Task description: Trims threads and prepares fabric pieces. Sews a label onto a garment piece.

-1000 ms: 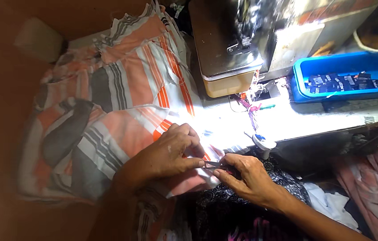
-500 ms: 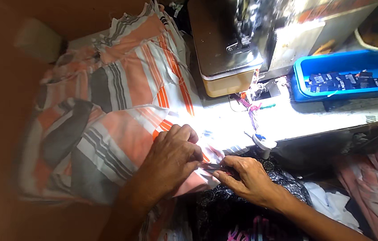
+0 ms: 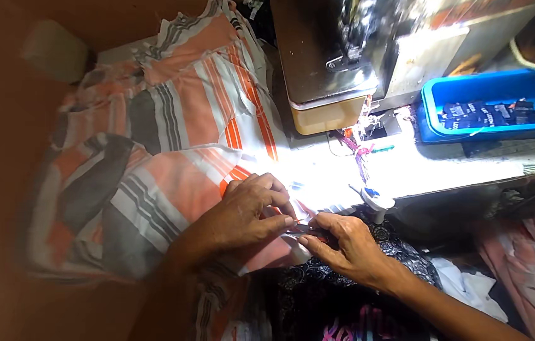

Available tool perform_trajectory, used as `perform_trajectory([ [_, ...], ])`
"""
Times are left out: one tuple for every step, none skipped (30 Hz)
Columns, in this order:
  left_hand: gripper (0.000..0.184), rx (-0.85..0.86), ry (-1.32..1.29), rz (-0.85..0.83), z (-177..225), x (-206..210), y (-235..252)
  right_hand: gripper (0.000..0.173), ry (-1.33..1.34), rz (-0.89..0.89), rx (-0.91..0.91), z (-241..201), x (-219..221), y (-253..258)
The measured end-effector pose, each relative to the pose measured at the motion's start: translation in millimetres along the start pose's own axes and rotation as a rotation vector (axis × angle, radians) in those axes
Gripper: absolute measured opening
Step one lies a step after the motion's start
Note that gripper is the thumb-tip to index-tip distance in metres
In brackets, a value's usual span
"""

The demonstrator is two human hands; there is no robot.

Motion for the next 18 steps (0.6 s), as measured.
perform_trajectory([
  [0.018, -0.003, -0.003, -0.002, 0.3, -0.4, -0.1, 0.040, 0.008, -0.010, -0.011, -0.7, 1.0, 1.9],
  [0.017, -0.005, -0.007, -0.003, 0.4, -0.4, -0.4, 0.040, 0.018, -0.022, -0.018, -1.6, 1.9, 3.7],
  [0.017, -0.007, -0.014, 0.001, 0.4, -0.3, -0.6, 0.040, 0.028, -0.035, -0.024, -2.5, 2.6, 5.3],
  [0.017, -0.008, -0.019, 0.003, 0.4, -0.2, -0.9, 0.039, 0.037, -0.050, -0.027, -3.4, 3.3, 6.8],
  [0.016, -0.008, -0.019, 0.002, 0.3, -0.1, -1.0, 0.039, 0.047, -0.061, -0.033, -4.0, 4.0, 8.3],
  [0.017, -0.008, -0.016, -0.002, 0.3, 0.1, -1.1, 0.039, 0.059, -0.066, -0.042, -3.9, 4.6, 9.8],
  [0.017, -0.009, -0.014, 0.000, 0.5, 0.4, -1.1, 0.039, 0.068, -0.071, -0.045, -3.7, 4.9, 11.4],
  [0.017, -0.006, -0.011, 0.005, 0.7, 0.7, -1.2, 0.039, 0.077, -0.076, -0.043, -3.5, 4.7, 13.3],
  [0.017, -0.008, -0.011, 0.008, 0.9, 0.8, -1.5, 0.039, 0.091, -0.084, -0.036, -3.0, 4.5, 15.1],
  [0.017, -0.011, -0.012, 0.008, 1.0, 0.8, -1.8, 0.038, 0.109, -0.094, -0.028, -2.7, 4.3, 16.7],
  [0.017, -0.012, -0.015, 0.008, 1.1, 0.9, -1.9, 0.038, 0.124, -0.107, -0.018, -2.5, 4.3, 17.6],
  [0.017, -0.012, -0.015, 0.011, 1.1, 1.0, -2.0, 0.038, 0.131, -0.119, -0.009, -2.4, 4.6, 18.1],
  [0.017, -0.008, -0.011, 0.018, 1.3, 1.2, -2.0, 0.038, 0.133, -0.127, 0.001, -2.4, 5.0, 18.2],
  [0.017, -0.007, -0.010, 0.020, 1.4, 1.4, -1.9, 0.038, 0.136, -0.130, 0.007, -2.4, 5.3, 18.3],
  [0.017, -0.007, -0.010, 0.022, 1.3, 1.7, -1.9, 0.038, 0.142, -0.127, 0.007, -2.5, 5.6, 18.5],
  [0.018, -0.008, -0.009, 0.022, 1.2, 1.9, -1.9, 0.038, 0.149, -0.124, 0.002, -2.8, 6.0, 18.9],
  [0.018, -0.011, -0.009, 0.017, 0.8, 2.0, -2.0, 0.038, 0.158, -0.122, -0.006, -3.1, 6.6, 19.6],
  [0.018, -0.014, -0.009, 0.013, 0.3, 2.2, -2.1, 0.038, 0.166, -0.122, -0.014, -3.4, 7.5, 20.1],
])
Point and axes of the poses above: each hand's wrist, its own y-axis towards the middle knuckle, its own x-axis out of the palm, z = x × y, the point moved 3 cm from there along y, towards the middle knuckle, and after that the axes turned 15 degrees about y, right-handed, at the moved point
